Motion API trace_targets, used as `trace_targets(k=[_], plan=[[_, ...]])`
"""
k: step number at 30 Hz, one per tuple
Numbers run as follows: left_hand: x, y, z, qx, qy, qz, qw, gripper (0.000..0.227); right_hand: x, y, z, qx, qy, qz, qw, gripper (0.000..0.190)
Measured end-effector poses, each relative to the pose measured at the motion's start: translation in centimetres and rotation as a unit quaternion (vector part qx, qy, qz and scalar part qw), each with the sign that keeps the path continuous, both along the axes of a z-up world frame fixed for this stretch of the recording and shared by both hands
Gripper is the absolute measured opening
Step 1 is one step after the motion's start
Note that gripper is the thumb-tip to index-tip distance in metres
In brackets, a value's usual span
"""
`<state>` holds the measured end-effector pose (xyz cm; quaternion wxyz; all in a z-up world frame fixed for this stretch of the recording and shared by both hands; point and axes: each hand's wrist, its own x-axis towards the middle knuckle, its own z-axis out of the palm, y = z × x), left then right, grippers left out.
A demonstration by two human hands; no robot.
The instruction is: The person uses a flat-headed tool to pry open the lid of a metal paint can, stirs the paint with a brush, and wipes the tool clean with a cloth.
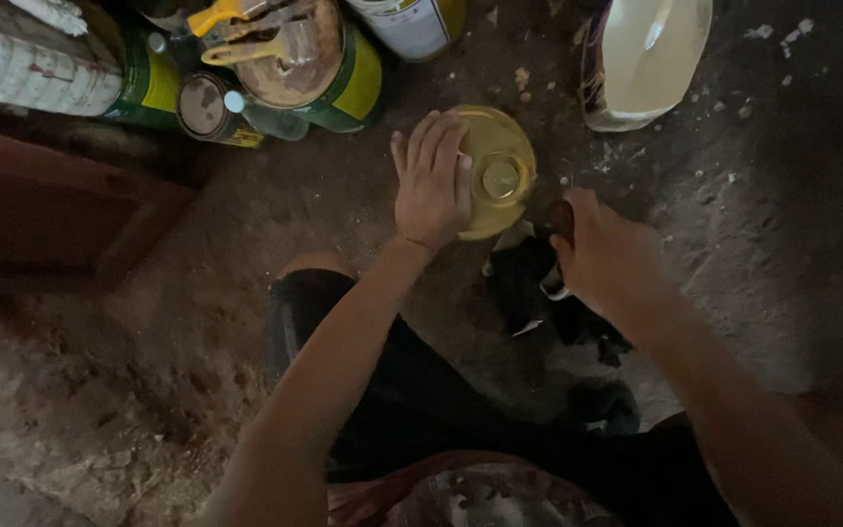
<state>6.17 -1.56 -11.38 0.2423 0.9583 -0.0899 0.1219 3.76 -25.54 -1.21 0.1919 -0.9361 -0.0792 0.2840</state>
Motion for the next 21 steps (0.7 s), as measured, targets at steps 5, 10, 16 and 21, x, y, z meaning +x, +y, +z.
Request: trace_targets(k=[5, 10, 16, 21], plan=[[0.2, 0.1, 0.1, -0.036, 0.008, -0.019, 0.999, 0.036, -0.5, 0.8, 0.7, -0.012, -0.020, 0.004, 1.000, 0.053], [-0.1, 0.3, 0.1, -0.050, -0.010, -0.028, 0.998, 0.036, -0.8, 2.3, 1.0, -0.010, -0.054, -0.022, 0.998, 0.040], [0.3, 0.8, -0.1, -0.034, -0.028, -0.053, 0.998, 0.024, -1.6, 5.4, 0.3, -0.051, -0.061, -0.026, 0.997, 0.023], [0.0, 1.0, -0.6, -0.032, -0.042, -0.053, 0.997, 0.020, -4.1, 4.8, -4.1, -0.037, -0.075, -0.065, 0.994, 0.024]])
